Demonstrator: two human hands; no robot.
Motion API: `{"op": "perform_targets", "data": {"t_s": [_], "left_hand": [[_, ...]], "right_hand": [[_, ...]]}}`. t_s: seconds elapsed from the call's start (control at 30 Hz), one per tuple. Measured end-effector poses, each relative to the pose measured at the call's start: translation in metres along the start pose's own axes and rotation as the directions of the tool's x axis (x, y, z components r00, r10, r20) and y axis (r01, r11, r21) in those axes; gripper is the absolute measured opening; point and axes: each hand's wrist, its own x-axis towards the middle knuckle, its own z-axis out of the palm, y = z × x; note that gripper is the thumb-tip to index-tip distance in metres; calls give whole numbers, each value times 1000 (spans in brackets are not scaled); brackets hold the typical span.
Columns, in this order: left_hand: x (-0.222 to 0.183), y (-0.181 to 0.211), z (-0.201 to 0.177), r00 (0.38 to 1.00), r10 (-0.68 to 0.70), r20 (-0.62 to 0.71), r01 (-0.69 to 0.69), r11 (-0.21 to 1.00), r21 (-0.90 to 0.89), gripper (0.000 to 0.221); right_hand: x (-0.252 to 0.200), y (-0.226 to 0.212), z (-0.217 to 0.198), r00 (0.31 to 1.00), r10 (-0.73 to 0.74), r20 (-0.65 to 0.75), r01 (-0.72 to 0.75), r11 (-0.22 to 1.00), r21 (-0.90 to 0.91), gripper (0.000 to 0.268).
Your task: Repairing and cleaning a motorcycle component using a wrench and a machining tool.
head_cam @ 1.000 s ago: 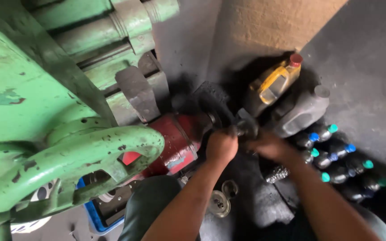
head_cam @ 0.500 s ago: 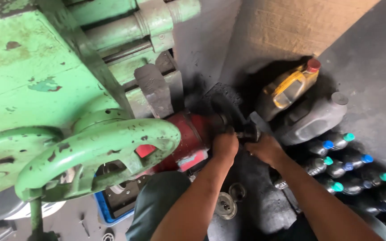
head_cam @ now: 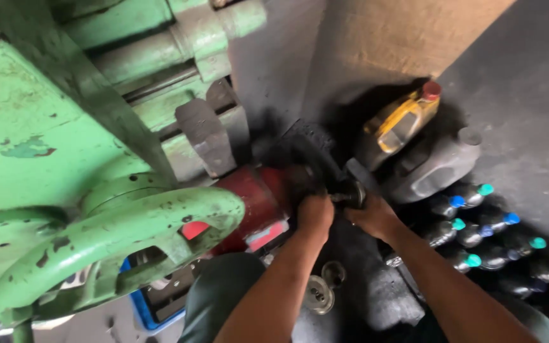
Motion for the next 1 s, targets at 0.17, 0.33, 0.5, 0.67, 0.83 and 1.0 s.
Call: {"op": "perform_targets", "data": {"t_s": [0.17, 0.33, 0.5, 0.67, 0.83, 1.0], "left_hand": [[13, -25, 30, 989, -37, 145, 5, 976, 216, 23], [1, -14, 4, 991, 126, 35, -130, 945, 300, 19], [-74, 76, -148, 944, 269, -190, -256, 962, 93, 29], [-66, 66, -124, 790, 516, -331, -535, 844, 37, 30], [-26, 32, -56, 947, 287, -146, -272, 955, 117, 19], [-2, -4, -9, 995, -19, 102, 13, 998, 60, 25]], "right_hand": [[-1, -27, 16, 991, 88, 98, -94, 994, 61, 33], [-12, -29, 14, 995, 51, 86, -69, 973, 219, 25], [-28, -5, -27, 985, -81, 151, 30, 949, 314, 34], [-23, 20, -57, 944, -292, 154, 232, 919, 319, 35], [-20, -29, -14, 978, -115, 174, 78, 975, 207, 32], [-3, -24, 11, 991, 45, 125, -63, 988, 140, 25]]}}
